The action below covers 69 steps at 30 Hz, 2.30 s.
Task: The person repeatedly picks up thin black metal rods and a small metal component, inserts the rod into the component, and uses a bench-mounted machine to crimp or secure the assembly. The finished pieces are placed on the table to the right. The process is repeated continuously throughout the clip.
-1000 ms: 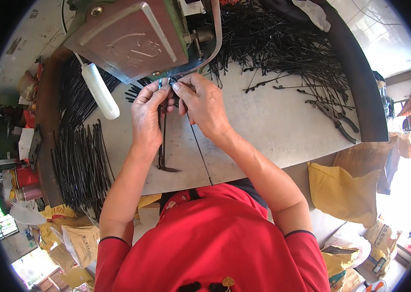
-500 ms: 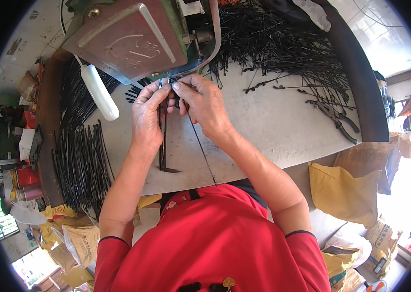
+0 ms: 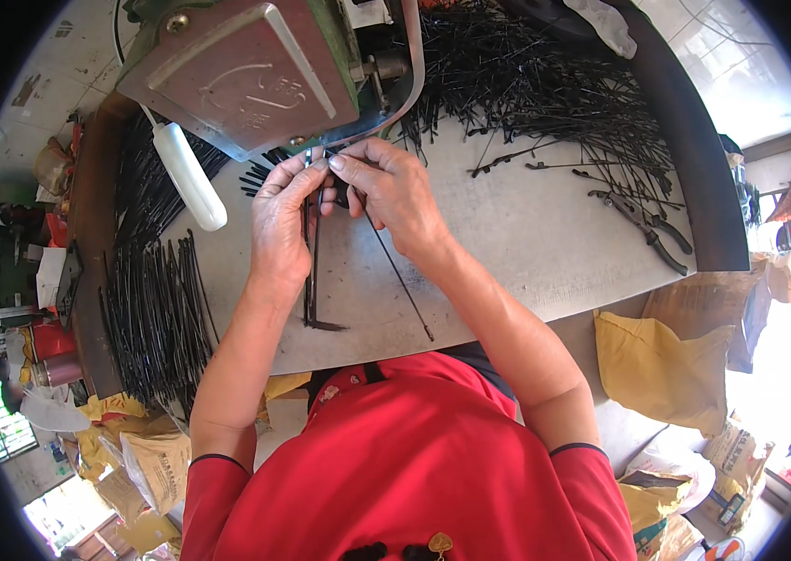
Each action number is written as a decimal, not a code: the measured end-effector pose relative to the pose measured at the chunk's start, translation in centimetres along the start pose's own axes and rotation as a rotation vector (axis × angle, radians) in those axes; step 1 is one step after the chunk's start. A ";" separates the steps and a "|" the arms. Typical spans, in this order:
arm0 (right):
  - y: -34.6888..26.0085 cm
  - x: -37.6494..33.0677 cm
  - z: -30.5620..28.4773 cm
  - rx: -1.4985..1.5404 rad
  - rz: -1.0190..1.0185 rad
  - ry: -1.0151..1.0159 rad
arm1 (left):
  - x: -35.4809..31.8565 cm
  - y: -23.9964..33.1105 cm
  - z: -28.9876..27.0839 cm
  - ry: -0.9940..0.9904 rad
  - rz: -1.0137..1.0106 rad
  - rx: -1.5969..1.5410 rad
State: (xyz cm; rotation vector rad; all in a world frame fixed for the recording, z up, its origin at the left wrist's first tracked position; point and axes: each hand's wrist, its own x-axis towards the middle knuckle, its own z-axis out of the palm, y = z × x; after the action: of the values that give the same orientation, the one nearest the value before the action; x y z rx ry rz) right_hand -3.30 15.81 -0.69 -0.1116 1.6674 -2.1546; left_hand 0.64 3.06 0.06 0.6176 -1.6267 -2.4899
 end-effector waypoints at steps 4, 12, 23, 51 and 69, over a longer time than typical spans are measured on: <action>-0.6 0.9 -1.0 -0.148 0.024 -0.086 | 0.4 0.1 -0.1 -0.009 -0.036 0.012; -0.9 -2.2 -0.9 -0.316 0.119 -0.020 | -1.6 -1.1 -1.0 -0.048 -0.007 0.081; -1.3 -3.0 -1.1 -0.132 0.057 -0.078 | -1.1 -1.1 -1.1 -0.182 0.010 0.053; -0.9 -1.2 -0.8 0.027 0.110 -0.113 | 0.3 -1.0 -0.1 -0.078 0.077 0.010; 0.2 -2.9 -2.7 -0.753 -0.259 0.104 | -3.5 8.4 -8.1 -0.004 -0.086 0.720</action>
State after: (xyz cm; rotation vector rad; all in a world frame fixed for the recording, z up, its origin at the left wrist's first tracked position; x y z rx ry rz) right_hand -1.45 19.25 -1.05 -0.4543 2.5612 -1.5873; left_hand 5.83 -6.39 5.77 0.7483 -2.5454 -1.8918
